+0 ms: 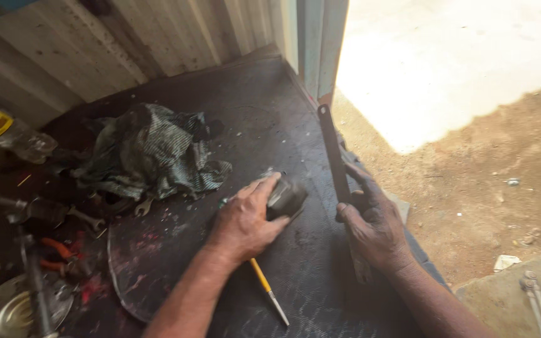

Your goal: The person holds a small metal bracket on a workbench and files its edges with a flat file, repositioning and turning the bracket repeatedly. They use a screwdriver to scrape inside the bracket, wipe it with a rag, and hold a wrench against it while continuing to file.

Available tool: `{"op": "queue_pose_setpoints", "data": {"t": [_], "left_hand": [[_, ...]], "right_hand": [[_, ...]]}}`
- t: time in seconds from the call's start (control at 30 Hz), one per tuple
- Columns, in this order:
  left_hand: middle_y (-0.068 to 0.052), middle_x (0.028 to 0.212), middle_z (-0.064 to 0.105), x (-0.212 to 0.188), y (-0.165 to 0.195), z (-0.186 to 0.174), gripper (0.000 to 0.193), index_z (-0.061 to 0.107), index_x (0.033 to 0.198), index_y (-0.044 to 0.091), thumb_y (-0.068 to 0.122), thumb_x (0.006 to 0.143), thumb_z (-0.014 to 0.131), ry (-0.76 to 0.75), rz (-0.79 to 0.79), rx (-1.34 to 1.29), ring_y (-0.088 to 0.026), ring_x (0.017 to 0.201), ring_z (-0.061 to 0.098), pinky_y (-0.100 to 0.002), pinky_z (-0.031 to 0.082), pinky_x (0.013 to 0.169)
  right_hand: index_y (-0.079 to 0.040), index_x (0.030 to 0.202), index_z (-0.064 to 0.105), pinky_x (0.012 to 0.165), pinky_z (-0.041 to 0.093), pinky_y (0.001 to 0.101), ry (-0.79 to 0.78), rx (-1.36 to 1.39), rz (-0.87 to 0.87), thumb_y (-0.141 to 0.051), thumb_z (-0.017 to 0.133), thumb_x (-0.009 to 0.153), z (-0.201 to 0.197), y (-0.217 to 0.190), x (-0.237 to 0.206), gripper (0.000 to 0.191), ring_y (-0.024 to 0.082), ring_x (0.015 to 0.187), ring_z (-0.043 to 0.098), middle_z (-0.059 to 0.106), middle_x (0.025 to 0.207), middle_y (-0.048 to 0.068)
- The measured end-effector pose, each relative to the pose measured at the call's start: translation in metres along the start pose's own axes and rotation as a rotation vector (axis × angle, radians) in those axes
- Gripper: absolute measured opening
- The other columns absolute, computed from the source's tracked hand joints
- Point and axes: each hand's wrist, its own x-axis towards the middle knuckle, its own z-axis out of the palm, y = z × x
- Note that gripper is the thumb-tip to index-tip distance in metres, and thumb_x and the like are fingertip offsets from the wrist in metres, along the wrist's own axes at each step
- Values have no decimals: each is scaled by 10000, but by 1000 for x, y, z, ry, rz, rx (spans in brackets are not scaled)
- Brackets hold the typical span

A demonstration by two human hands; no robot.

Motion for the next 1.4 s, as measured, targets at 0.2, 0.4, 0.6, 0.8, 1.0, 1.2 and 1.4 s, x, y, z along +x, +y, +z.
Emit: {"op": "queue_pose_setpoints", "data": {"t": [0.2,0.4,0.6,0.8,1.0,1.2,1.4], "left_hand": [[-187,1425,561,2,-8,-2,958,437,1519,124,389,711,879,-15,-108,12,-350,1247,574,-461,445,1058],[-137,1275,641,1,2,22,699,565,1320,93,315,730,868,216,13,-15,-330,1210,598,-478,434,1072],[-114,1279,620,5,1,16,720,525,1347,130,336,750,869,83,-110,10,-301,1214,577,-509,403,1064],[-128,1298,598,6,0,15,716,506,1342,112,332,761,863,82,-125,1,-317,1231,561,-509,409,1052],[-119,1273,599,11,-6,17,759,508,1380,150,340,743,874,40,-146,-12,-316,1222,552,-510,391,1057],[-94,1277,639,7,-2,22,694,552,1314,144,419,750,847,145,-17,-28,-338,1226,570,-492,437,1045],[-119,1253,618,2,0,21,743,519,1314,109,419,738,871,163,-31,-26,-336,1207,555,-518,390,1058]], "right_hand": [[-159,1565,371,724,597,313,-35,78,66,-61,611,892,0,-11,-8,721,141,787,700,746,935,102],[-211,1590,383,706,583,359,-130,-51,145,-138,601,900,4,-21,2,728,171,719,674,767,784,110],[-229,1545,446,717,557,388,-233,-248,90,-155,599,881,21,-37,31,685,185,671,685,779,755,107],[-184,1466,542,651,561,446,-174,-394,-145,-168,655,876,28,-38,31,601,278,675,724,723,808,156],[-205,1539,509,609,563,449,-212,-528,-125,-161,641,885,23,-27,4,668,300,591,708,693,611,162],[-173,1479,498,576,533,451,-250,-613,-68,-140,646,899,27,-68,46,599,279,586,683,716,759,161],[-182,1468,536,527,537,400,-301,-589,-88,-131,564,956,25,-76,32,516,206,539,666,743,776,107]]}}
